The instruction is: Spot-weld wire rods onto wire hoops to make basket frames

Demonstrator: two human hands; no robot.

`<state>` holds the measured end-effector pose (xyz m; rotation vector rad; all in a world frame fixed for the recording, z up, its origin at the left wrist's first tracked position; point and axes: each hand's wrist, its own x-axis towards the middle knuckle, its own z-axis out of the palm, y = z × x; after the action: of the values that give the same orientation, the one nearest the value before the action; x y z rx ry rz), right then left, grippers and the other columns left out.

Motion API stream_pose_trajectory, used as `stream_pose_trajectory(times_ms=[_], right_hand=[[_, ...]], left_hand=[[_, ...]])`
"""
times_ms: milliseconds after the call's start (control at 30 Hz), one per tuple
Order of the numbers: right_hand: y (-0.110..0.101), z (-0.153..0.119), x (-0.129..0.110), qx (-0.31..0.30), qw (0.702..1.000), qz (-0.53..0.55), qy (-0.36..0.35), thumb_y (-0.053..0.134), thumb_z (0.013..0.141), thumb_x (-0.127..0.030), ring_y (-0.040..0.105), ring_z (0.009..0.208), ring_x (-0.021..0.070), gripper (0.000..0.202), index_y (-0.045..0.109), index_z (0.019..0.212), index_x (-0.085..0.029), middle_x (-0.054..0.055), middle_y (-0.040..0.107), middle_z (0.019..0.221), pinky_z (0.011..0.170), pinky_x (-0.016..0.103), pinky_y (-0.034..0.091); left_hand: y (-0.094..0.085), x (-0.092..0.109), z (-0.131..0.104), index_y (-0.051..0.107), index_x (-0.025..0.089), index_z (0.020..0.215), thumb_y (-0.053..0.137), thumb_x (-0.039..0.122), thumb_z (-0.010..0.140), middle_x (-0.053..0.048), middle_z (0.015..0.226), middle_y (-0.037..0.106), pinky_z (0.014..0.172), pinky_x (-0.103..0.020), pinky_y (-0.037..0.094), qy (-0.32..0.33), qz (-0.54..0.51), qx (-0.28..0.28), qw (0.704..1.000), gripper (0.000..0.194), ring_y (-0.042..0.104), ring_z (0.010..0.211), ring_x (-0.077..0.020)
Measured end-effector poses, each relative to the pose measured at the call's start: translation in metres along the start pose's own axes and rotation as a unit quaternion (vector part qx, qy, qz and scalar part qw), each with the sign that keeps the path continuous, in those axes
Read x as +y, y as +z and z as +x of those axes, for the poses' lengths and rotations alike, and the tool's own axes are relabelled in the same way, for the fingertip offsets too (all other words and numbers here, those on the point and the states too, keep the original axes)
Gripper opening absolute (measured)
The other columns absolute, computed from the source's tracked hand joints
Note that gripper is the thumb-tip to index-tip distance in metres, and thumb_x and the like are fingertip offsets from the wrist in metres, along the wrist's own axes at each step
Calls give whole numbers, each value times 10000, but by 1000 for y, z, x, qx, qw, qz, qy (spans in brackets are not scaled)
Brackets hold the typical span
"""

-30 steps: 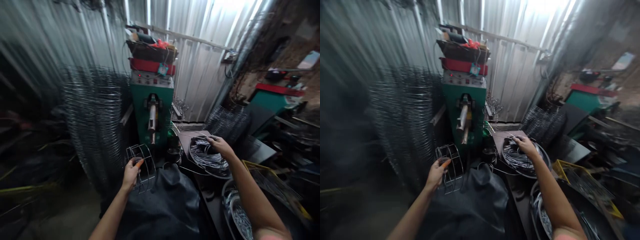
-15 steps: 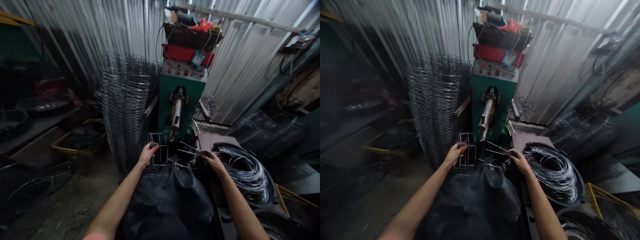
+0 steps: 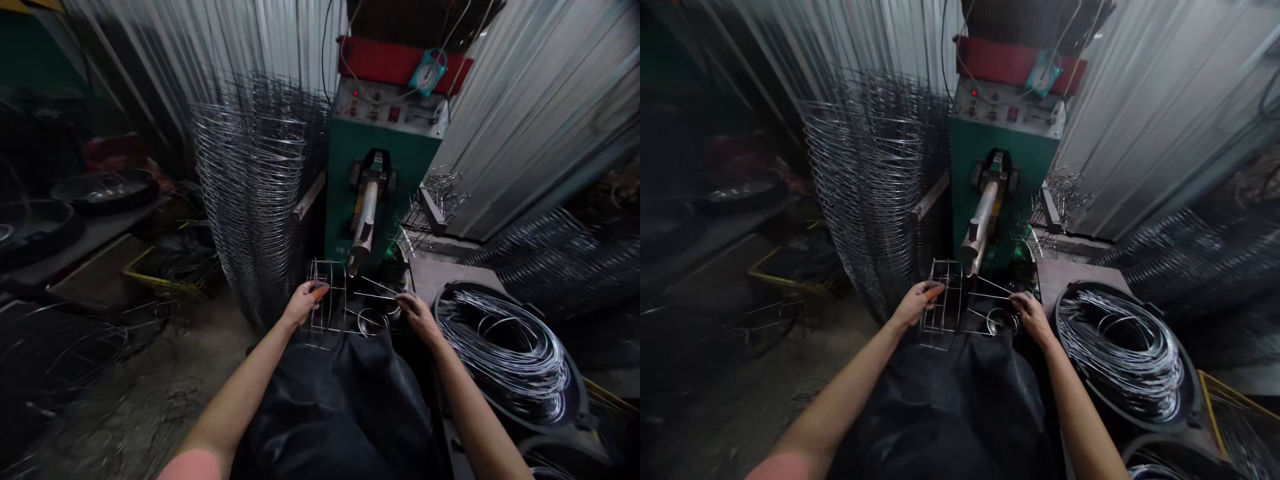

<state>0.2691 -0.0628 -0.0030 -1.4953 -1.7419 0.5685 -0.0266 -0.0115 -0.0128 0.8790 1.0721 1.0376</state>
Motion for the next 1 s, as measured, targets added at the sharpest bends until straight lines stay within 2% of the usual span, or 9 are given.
stream_pose_trajectory(times_ms=[200, 567, 800, 1000], right_hand=[[15, 12, 18, 66, 995, -35, -59, 434, 849, -408, 550, 786, 195, 268, 621, 846, -216, 50, 570, 816, 730, 318, 451], [32, 25, 23, 78, 994, -11, -72, 450, 861, -383, 553, 816, 188, 239, 615, 853, -210, 52, 582, 848, 744, 309, 445], [29, 25, 20, 82, 993, -5, -80, 459, 856, -357, 553, 812, 188, 207, 611, 848, -218, 46, 579, 836, 740, 311, 445], [26, 27, 22, 84, 993, -25, -73, 451, 855, -385, 553, 809, 193, 233, 612, 856, -216, 49, 576, 828, 745, 317, 447]], left_hand=[[8, 1, 2, 615, 135, 765, 771, 403, 484, 23, 650, 494, 427, -156, 247, -21, 0, 3, 1000, 419, 404, 552, -53], [9, 2, 6, 627, 135, 758, 783, 403, 469, 10, 659, 507, 427, -150, 254, -34, -9, 14, 999, 425, 409, 568, -60], [12, 7, -1, 635, 132, 764, 784, 400, 470, 6, 661, 507, 426, -147, 260, -32, -12, 9, 999, 425, 407, 565, -58], [15, 5, 7, 624, 132, 750, 789, 385, 458, 8, 675, 512, 425, -154, 251, -35, -15, 1, 999, 420, 401, 572, -58]])
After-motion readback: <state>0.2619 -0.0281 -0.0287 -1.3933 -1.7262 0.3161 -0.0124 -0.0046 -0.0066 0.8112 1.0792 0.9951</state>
